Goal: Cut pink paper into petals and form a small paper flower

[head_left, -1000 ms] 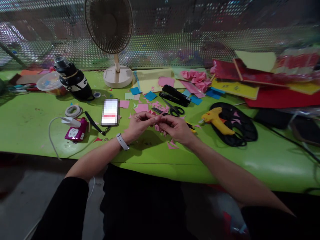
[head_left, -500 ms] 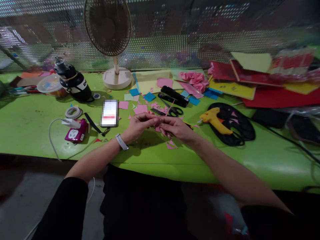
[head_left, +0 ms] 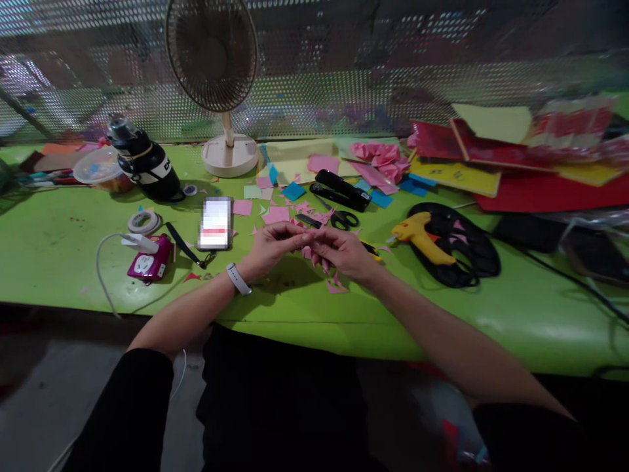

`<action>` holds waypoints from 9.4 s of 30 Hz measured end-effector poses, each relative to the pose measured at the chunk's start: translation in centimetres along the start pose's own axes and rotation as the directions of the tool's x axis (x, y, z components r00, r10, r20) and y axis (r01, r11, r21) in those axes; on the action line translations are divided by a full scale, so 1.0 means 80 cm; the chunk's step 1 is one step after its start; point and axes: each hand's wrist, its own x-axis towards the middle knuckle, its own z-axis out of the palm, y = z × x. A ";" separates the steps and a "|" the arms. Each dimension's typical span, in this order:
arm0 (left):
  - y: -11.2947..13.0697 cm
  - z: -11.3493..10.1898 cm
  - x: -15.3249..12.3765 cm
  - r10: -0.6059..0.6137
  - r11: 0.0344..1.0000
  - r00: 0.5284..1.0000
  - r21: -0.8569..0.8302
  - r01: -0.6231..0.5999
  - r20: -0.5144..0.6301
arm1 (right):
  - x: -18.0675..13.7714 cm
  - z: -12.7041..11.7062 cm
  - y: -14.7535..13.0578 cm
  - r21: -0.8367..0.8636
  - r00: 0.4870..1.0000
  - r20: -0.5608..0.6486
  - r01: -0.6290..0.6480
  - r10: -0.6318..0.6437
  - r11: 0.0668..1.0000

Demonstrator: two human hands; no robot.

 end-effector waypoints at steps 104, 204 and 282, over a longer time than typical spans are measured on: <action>0.003 0.003 -0.002 -0.258 0.960 0.965 0.121 0.251 0.043 | 0.004 0.006 -0.005 0.380 0.884 -0.387 -0.106 0.262 0.919; -0.005 -0.004 0.004 0.023 0.998 0.999 0.063 -0.021 -0.038 | 0.000 -0.002 0.008 -0.240 0.976 -0.046 0.196 -0.213 0.951; -0.001 -0.019 0.020 0.126 0.988 0.989 0.094 -0.119 -0.078 | -0.001 -0.012 0.000 -0.358 0.986 -0.109 0.079 -0.126 0.930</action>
